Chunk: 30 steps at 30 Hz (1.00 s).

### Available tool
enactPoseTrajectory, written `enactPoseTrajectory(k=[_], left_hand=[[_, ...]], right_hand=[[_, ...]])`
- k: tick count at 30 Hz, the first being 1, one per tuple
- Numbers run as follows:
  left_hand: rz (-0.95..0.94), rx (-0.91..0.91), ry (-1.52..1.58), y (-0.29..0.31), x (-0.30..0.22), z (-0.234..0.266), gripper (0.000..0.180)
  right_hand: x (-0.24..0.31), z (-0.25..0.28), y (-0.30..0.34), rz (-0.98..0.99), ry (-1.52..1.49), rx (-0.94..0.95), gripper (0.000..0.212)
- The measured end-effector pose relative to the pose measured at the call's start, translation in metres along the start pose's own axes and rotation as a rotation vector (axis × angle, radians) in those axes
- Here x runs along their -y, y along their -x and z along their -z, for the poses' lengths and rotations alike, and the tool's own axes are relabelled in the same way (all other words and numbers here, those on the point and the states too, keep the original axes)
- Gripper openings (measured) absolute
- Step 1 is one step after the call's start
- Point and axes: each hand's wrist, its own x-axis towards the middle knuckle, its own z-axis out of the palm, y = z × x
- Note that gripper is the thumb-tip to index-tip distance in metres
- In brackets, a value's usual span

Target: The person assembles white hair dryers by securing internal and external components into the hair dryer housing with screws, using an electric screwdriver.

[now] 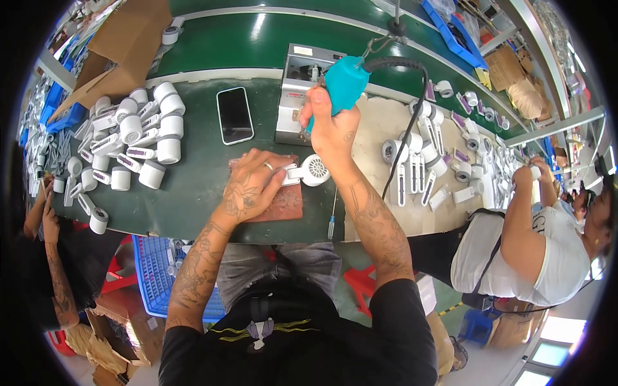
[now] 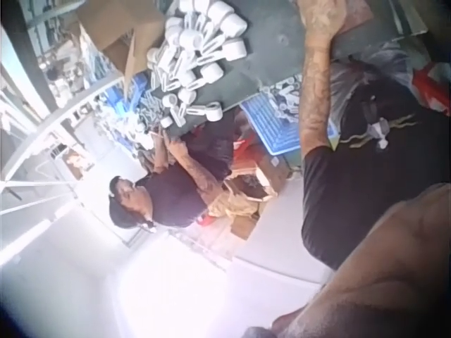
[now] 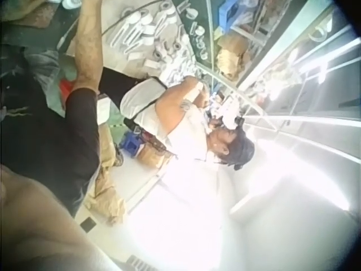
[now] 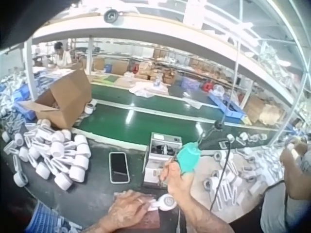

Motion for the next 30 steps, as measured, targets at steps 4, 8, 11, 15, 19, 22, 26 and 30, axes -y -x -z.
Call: enactPoseTrajectory(k=[4, 8, 11, 15, 19, 22, 26, 30], left_hand=[[0.019, 0.008, 0.006, -0.002, -0.006, 0.004, 0.029], [0.005, 0.014, -0.026, -0.003, -0.005, 0.005, 0.032], [0.018, 0.038, -0.02, -0.002, -0.005, 0.005, 0.033], [0.026, 0.036, -0.026, -0.001, -0.006, 0.004, 0.033], [0.017, 0.041, -0.043, -0.002, -0.006, 0.003, 0.034], [0.013, 0.059, -0.067, -0.002, -0.006, 0.002, 0.034], [0.026, 0.079, -0.063, -0.003, -0.006, 0.004, 0.035], [0.01, 0.05, -0.075, -0.005, -0.008, 0.0, 0.033]], right_hand=[[0.024, 0.006, 0.032, -0.091, -0.04, 0.007, 0.049], [0.031, 0.003, 0.055, -0.076, -0.059, 0.087, 0.061], [0.032, 0.0, 0.059, -0.081, -0.055, 0.08, 0.061], [0.02, 0.001, 0.064, -0.119, -0.094, 0.081, 0.06], [0.011, 0.003, 0.07, -0.134, -0.164, 0.063, 0.055], [0.01, 0.002, 0.071, -0.119, -0.191, 0.068, 0.053], [0.007, 0.001, 0.073, -0.117, -0.189, 0.07, 0.051], [0.008, 0.004, 0.076, -0.078, -0.162, 0.086, 0.051]])
